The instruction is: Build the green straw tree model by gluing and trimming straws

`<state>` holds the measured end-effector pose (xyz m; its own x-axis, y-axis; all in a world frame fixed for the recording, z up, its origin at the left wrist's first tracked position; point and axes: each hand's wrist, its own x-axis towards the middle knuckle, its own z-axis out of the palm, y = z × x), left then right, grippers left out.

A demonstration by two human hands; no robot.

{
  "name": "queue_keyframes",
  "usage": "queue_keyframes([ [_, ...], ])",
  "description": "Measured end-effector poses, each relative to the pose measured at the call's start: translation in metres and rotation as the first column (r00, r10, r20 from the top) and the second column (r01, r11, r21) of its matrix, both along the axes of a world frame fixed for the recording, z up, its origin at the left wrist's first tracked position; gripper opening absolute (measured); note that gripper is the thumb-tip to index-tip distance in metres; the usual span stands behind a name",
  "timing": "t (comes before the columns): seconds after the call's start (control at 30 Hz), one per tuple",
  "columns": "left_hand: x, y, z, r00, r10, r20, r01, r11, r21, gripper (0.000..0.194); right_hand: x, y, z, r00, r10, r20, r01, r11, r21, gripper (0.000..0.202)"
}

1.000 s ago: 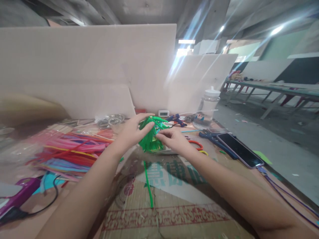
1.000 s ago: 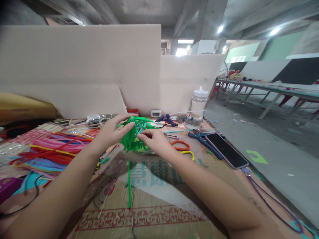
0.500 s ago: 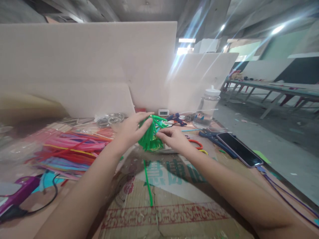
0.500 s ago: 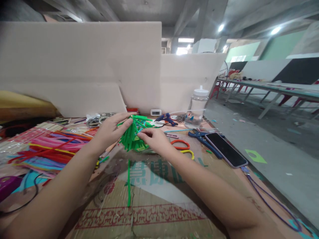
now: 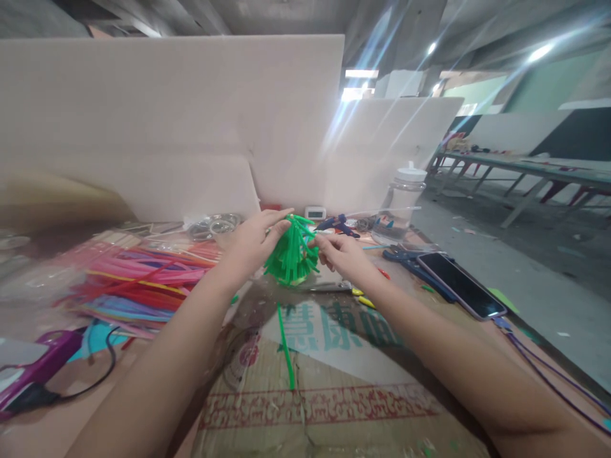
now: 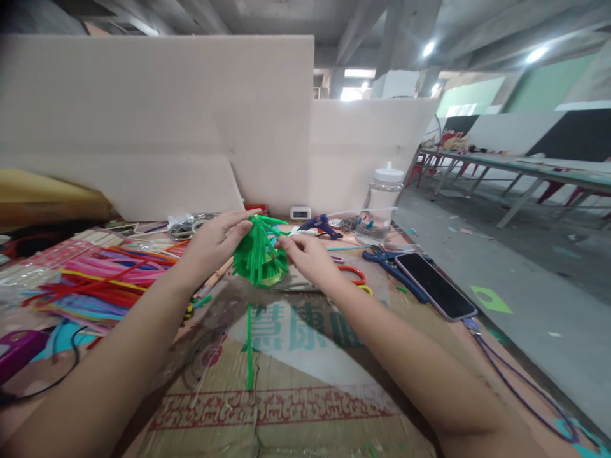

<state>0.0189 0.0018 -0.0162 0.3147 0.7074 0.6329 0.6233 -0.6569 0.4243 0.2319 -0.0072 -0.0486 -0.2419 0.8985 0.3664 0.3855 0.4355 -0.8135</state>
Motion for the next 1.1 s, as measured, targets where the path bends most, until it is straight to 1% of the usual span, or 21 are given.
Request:
queue_keyframes([
  [0.1, -0.004, 0.007, -0.002, 0.983, 0.01, 0.181, 0.005, 0.997, -0.082, 0.049, 0.005, 0.004, 0.0, 1.0, -0.001, -0.011, 0.001, 1.0, -0.014, 0.046],
  [0.17, -0.008, 0.013, -0.003, 0.953, 0.026, 0.3, 0.001, 0.996, -0.088, 0.043, 0.006, 0.004, 0.0, 1.0, 0.013, -0.004, -0.013, 1.0, -0.019, 0.043],
  [0.23, -0.012, 0.017, -0.004, 0.934, 0.073, 0.351, -0.049, 0.996, -0.076, 0.034, 0.005, 0.004, 0.0, 1.0, 0.03, 0.004, -0.03, 0.999, -0.036, 0.04],
  [0.3, -0.015, 0.019, -0.002, 0.929, 0.13, 0.346, -0.116, 0.991, -0.062, 0.028, 0.004, 0.004, 0.0, 0.999, 0.042, 0.013, -0.041, 0.998, -0.049, 0.037],
  [0.43, -0.019, 0.015, 0.003, 0.926, 0.216, 0.308, -0.234, 0.972, 0.021, 0.027, 0.004, 0.005, 0.0, 0.998, 0.045, 0.042, -0.044, 0.998, -0.035, 0.038],
  [0.53, -0.02, 0.01, 0.007, 0.919, 0.256, 0.299, -0.28, 0.959, 0.04, 0.029, 0.006, 0.005, 0.001, 0.998, 0.028, 0.053, -0.028, 0.999, -0.018, 0.037],
  [0.6, -0.021, 0.006, 0.009, 0.916, 0.274, 0.295, -0.298, 0.954, 0.039, 0.035, 0.008, 0.005, 0.002, 0.998, 0.022, 0.055, -0.022, 1.0, -0.011, 0.036],
  [0.7, -0.021, 0.001, 0.013, 0.921, 0.246, 0.303, -0.265, 0.964, 0.022, 0.043, 0.011, 0.006, 0.002, 0.998, 0.013, 0.061, -0.012, 1.0, -0.012, 0.039],
  [0.8, -0.019, -0.002, 0.016, 0.921, 0.217, 0.322, -0.207, 0.976, -0.065, 0.034, 0.015, 0.007, 0.001, 0.997, 0.0, 0.073, 0.001, 1.0, -0.016, 0.041],
  [0.9, -0.016, -0.006, 0.019, 0.915, 0.251, 0.315, -0.213, 0.965, -0.15, 0.031, 0.018, 0.008, 0.0, 0.997, -0.001, 0.073, 0.002, 1.0, -0.017, 0.042],
  [1.1, -0.012, -0.009, 0.021, 0.893, 0.25, 0.374, -0.199, 0.965, -0.171, 0.025, 0.018, 0.006, 0.006, 0.994, 0.002, 0.109, 0.0, 1.0, -0.018, 0.04],
])
